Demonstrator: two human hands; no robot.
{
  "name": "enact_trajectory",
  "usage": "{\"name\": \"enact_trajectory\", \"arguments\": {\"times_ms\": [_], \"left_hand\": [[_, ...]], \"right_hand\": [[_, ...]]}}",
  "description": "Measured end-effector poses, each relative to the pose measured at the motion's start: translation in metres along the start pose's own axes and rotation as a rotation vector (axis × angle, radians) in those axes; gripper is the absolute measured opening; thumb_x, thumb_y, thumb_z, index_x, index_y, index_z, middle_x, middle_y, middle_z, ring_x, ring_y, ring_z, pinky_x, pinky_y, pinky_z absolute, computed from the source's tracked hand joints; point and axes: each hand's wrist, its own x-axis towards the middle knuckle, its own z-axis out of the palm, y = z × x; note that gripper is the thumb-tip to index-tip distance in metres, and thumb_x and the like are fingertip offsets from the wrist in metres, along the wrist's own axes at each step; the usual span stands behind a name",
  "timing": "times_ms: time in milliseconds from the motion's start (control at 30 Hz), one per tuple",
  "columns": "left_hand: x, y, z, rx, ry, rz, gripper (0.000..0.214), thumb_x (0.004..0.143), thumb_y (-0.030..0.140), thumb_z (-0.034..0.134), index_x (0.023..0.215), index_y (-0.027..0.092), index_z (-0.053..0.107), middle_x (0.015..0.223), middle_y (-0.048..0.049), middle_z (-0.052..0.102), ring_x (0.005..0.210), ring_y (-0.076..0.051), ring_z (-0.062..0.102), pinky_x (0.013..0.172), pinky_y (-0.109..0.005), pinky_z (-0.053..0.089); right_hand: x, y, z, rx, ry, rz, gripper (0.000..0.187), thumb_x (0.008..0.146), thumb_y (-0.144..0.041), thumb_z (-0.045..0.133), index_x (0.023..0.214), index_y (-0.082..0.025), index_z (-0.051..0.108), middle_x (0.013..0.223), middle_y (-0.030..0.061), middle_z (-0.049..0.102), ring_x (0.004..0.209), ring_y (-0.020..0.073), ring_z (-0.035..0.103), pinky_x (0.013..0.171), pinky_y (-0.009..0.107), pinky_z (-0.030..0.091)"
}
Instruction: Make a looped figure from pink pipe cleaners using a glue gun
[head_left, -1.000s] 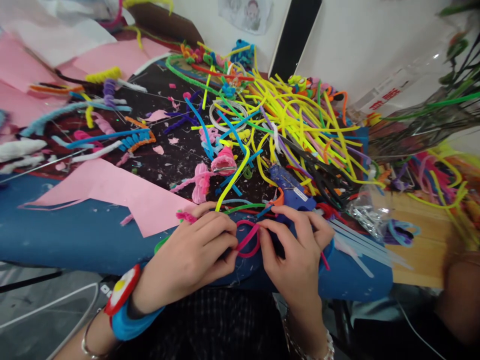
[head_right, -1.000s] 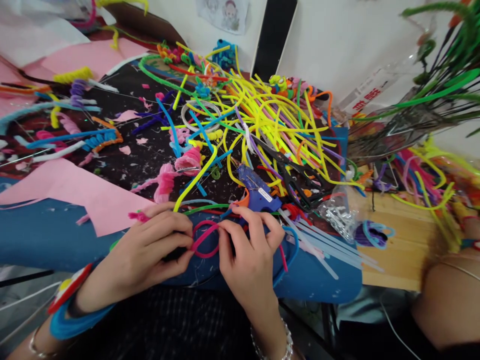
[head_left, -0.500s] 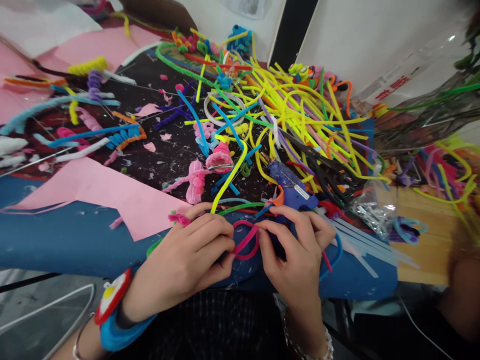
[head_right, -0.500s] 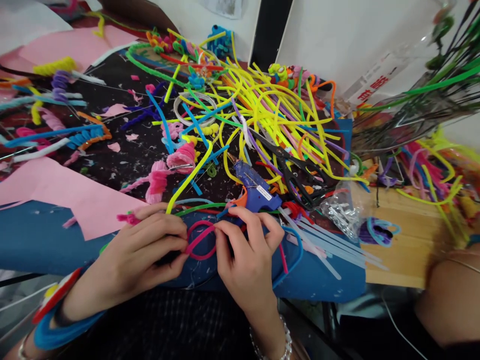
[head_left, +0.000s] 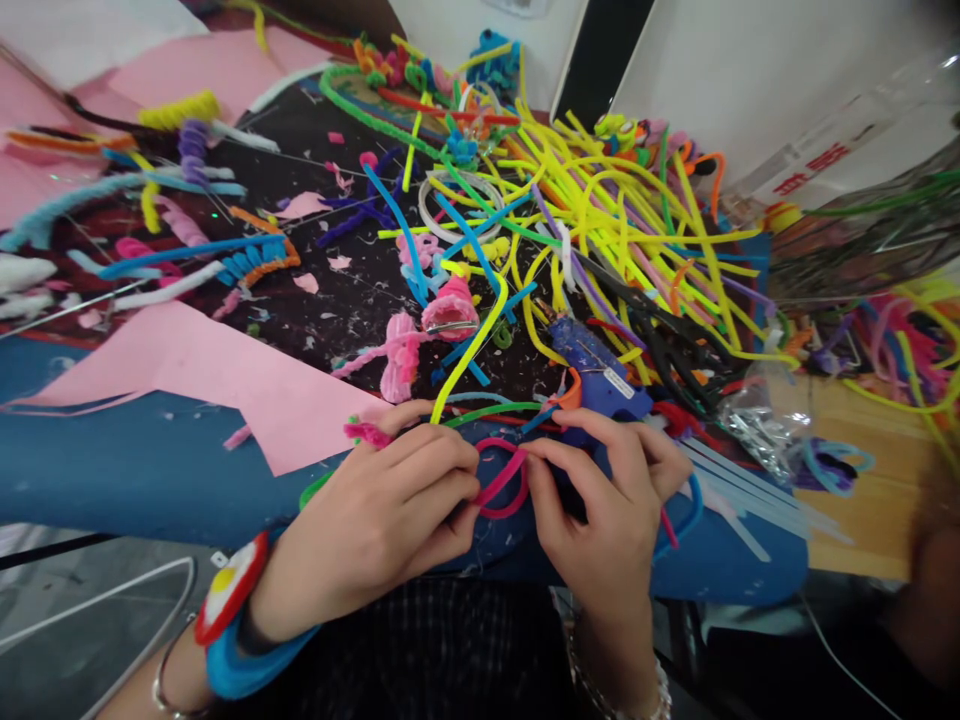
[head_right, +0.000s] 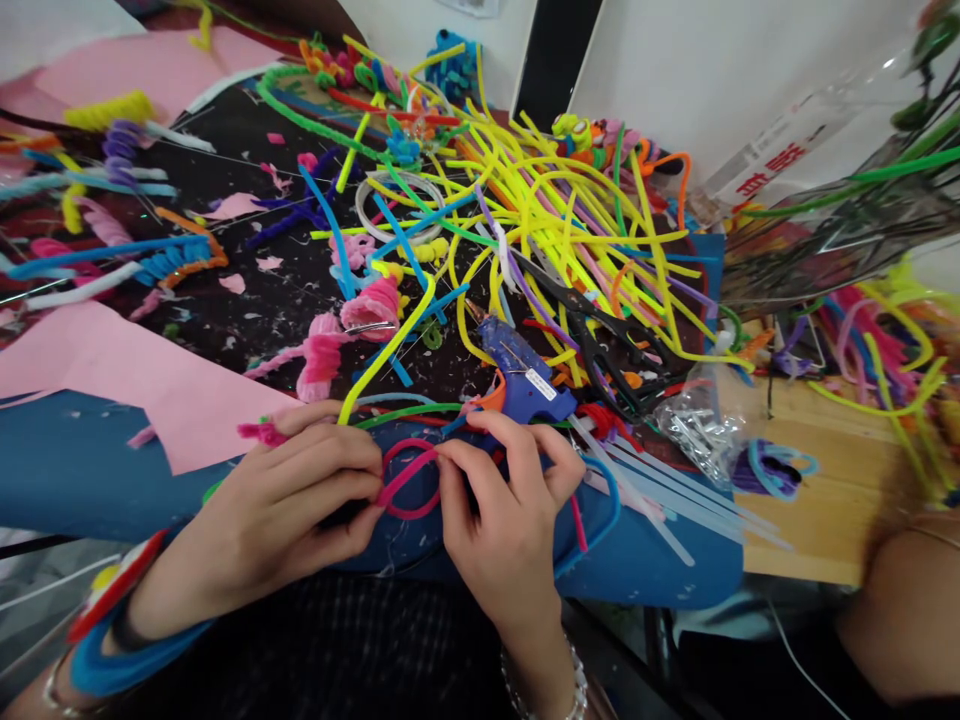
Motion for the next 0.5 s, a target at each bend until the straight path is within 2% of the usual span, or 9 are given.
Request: {"name": "enact_trajectory", "arguments": {"times_ms": [167, 333, 500], "left_hand": [[0.000, 0.000, 0.001, 0.000, -0.004, -0.009, 0.007, 0.090, 0.012, 0.059, 0.087, 0.018, 0.059, 0.093, -0.0023, 0.067, 0.088, -0.018, 0.063, 0.085, -0.036, 0.049], [0.005, 0.001, 0.000, -0.028, 0.020, -0.022, 0.008, 0.088, 0.010, 0.060, 0.086, 0.018, 0.059, 0.090, -0.0029, 0.067, 0.088, -0.019, 0.062, 0.084, -0.037, 0.047], [0.009, 0.005, -0.006, -0.071, 0.049, -0.044, 0.007, 0.085, 0.010, 0.060, 0.088, 0.016, 0.058, 0.086, -0.0029, 0.066, 0.085, -0.018, 0.062, 0.087, -0.039, 0.043]], "right_hand": [[0.000, 0.000, -0.002, 0.022, 0.003, 0.003, 0.007, 0.084, -0.017, 0.071, 0.083, -0.024, 0.073, 0.107, 0.0044, 0.069, 0.103, 0.0269, 0.049, 0.089, 0.044, 0.040], [0.001, 0.003, -0.005, 0.118, -0.003, 0.073, 0.010, 0.084, -0.018, 0.071, 0.086, -0.027, 0.076, 0.106, 0.0023, 0.070, 0.100, 0.0252, 0.051, 0.089, 0.044, 0.041], [0.001, 0.006, -0.012, 0.189, 0.036, 0.104, 0.019, 0.089, -0.015, 0.063, 0.099, -0.026, 0.074, 0.106, 0.0036, 0.069, 0.101, 0.0237, 0.052, 0.092, 0.044, 0.041]]}}
